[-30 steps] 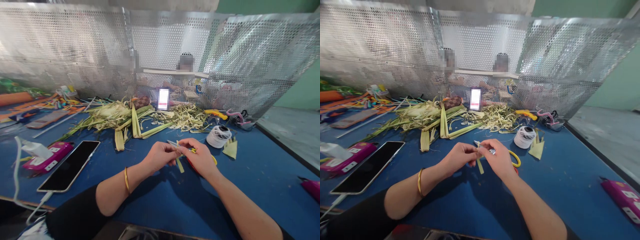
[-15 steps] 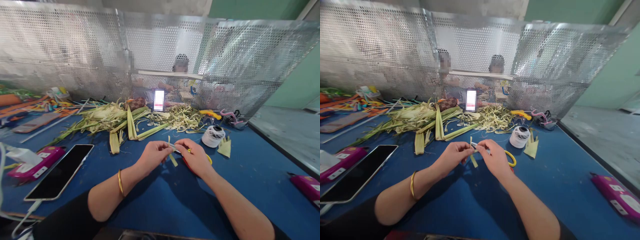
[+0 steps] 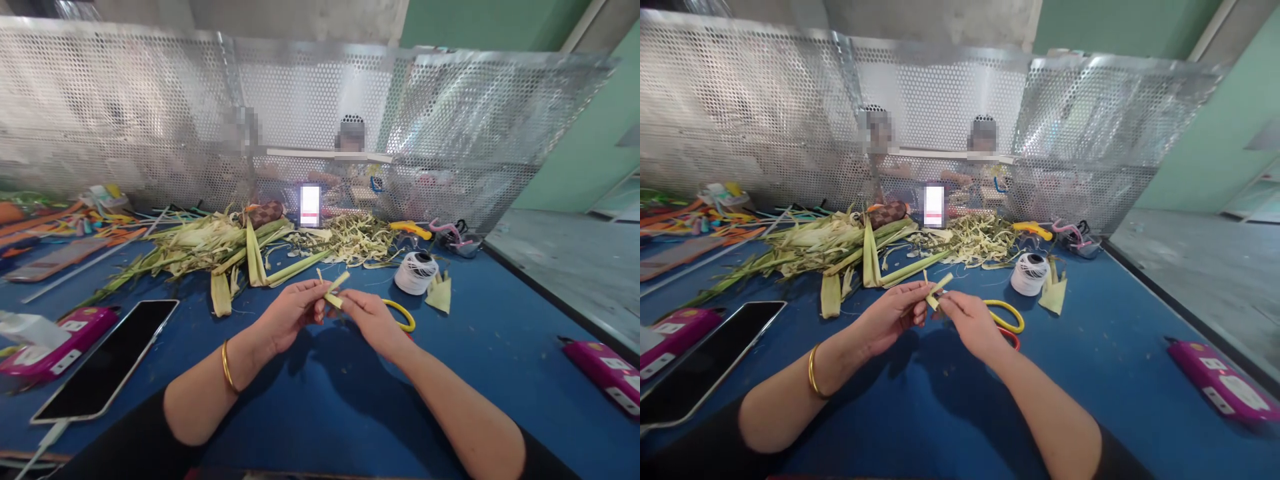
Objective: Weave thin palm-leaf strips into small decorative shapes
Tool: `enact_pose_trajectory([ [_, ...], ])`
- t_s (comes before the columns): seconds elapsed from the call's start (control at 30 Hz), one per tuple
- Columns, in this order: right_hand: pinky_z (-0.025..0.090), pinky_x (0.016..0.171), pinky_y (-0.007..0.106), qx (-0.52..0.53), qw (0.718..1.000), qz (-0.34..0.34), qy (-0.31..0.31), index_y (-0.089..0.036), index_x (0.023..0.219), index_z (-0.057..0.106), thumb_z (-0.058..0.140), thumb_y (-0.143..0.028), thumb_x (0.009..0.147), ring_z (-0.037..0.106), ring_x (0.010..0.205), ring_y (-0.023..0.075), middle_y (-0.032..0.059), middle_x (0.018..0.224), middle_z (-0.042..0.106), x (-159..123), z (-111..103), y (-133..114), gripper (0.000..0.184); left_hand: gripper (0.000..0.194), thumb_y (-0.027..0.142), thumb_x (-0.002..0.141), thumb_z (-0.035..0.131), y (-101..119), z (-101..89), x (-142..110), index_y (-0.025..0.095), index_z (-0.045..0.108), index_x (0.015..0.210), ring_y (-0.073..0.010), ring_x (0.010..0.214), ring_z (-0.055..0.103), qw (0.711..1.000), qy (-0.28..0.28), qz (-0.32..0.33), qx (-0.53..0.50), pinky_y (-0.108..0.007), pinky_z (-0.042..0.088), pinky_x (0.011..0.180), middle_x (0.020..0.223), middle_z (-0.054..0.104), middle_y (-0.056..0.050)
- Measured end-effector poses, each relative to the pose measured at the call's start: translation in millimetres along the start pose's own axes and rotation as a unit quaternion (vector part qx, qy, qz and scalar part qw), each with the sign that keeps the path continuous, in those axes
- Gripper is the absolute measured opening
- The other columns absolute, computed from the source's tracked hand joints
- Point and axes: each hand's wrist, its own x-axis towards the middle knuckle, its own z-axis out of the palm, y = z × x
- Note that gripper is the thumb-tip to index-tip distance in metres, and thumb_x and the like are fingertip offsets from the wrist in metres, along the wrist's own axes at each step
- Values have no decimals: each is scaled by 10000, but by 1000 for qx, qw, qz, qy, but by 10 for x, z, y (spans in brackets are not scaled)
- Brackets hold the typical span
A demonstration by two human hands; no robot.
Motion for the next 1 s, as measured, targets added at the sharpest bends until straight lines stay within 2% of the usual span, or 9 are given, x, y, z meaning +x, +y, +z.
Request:
enact_pose_trajectory([
  [0.07,457,661,263,-64,997,2,-33,-192,696,639,440,-301,898,607,661,155,2,662,672,-14,-2,7,304,225,366,713,674,14,-18,11,162,588,752,-56,426,410,1000,28,14,1,-184,337,471,478,459,68],
  [0.17,442,678,263,-235,972,4,-14,-196,810,660,455,-269,901,620,723,164,17,765,696,-2,-61,59,235,216,373,741,636,73,-63,29,170,568,711,-67,448,432,989,100,75,73,-194,367,499,498,489,58],
  [0.27,436,769,277,-455,890,12,22,-201,1026,643,456,-258,915,626,893,182,57,990,683,114,-203,146,225,166,347,775,576,146,-128,42,183,594,758,-110,513,522,958,127,114,230,-230,420,573,549,572,26],
  [0.33,434,786,291,-549,835,35,33,-183,1066,637,449,-256,917,623,930,201,96,1041,663,255,-319,214,251,127,307,774,551,176,-166,36,203,623,781,-142,554,565,917,120,116,362,-249,414,599,586,623,6],
  [0.47,444,745,348,-605,793,60,37,-71,893,685,520,-239,859,640,883,283,203,915,668,578,-461,385,238,126,244,756,524,173,-197,-3,228,644,722,-187,624,584,803,131,140,565,-263,347,597,634,657,-20],
  [0.53,452,703,345,-620,781,69,37,-41,846,691,518,-203,843,656,826,284,227,864,673,699,-458,485,237,126,234,746,526,154,-198,-13,226,651,748,-205,661,592,777,131,155,596,-265,326,593,657,662,-32],
  [0.73,454,644,308,-632,771,46,63,-54,788,686,446,-24,797,670,728,242,206,796,681,754,-414,614,242,56,278,673,647,162,-230,-10,233,674,692,-193,562,569,799,80,136,580,-252,304,542,535,612,-12],
  [0.9,493,710,329,-607,780,-16,152,-112,948,654,354,-202,940,664,816,228,167,982,670,555,-559,380,313,560,548,456,782,360,-386,-119,255,720,929,-217,574,586,810,25,88,579,-242,307,519,544,627,-4],
  [1.0,508,832,332,-492,804,-215,257,-145,980,642,424,-226,934,653,908,205,133,984,680,377,-596,219,236,725,562,347,813,553,-487,-205,247,714,993,-208,583,584,813,28,65,578,-240,321,533,601,658,-7],
])
